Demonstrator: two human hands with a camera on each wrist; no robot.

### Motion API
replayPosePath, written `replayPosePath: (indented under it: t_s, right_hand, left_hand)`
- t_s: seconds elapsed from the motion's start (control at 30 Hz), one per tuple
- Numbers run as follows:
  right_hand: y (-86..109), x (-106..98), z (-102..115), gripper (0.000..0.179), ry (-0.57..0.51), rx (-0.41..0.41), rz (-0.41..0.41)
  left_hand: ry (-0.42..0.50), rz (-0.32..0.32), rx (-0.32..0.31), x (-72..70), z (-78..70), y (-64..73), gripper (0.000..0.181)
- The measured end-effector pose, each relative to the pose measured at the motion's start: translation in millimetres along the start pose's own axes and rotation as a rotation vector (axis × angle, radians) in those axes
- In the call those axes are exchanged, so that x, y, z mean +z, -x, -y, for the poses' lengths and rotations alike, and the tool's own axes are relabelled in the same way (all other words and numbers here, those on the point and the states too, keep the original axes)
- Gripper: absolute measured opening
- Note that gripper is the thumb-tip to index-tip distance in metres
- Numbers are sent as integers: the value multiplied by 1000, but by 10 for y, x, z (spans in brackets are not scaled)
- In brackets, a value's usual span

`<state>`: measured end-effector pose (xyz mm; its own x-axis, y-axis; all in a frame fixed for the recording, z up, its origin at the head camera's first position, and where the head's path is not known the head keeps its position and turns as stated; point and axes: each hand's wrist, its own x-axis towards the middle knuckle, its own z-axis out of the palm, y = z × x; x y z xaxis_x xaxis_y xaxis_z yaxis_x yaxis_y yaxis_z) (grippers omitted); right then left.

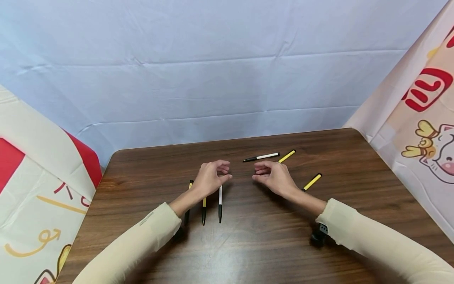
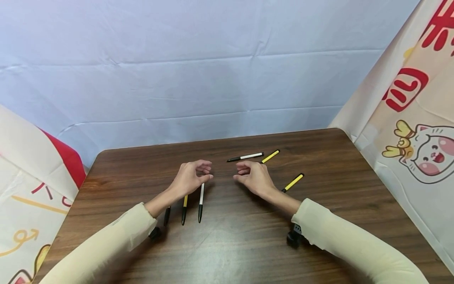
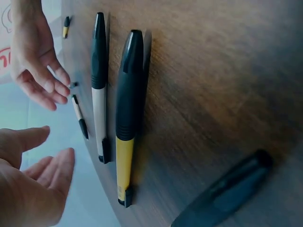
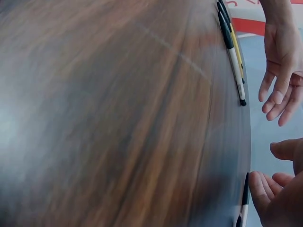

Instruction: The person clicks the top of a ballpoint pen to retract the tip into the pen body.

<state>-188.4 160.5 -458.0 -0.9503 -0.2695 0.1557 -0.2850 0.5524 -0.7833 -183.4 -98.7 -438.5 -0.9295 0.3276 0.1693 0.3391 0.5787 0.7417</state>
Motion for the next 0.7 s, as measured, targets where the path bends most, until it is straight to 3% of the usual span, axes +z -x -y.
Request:
replayPosePath:
  t_s: [0.2,0.47,0.7]
  right_hand:
    - [11,-101,-84,41,12,3,-5]
    - [-11,-200,-215,41,26,10,-32]
    - [-73,-291,-284,47,62,5,-84]
  left_hand:
    - [20,-7,30,31,-7,-126,41]
    - [-9,-2,22,87,-18,-259,42]
    - [-17,31,25,150,-26,-406,45]
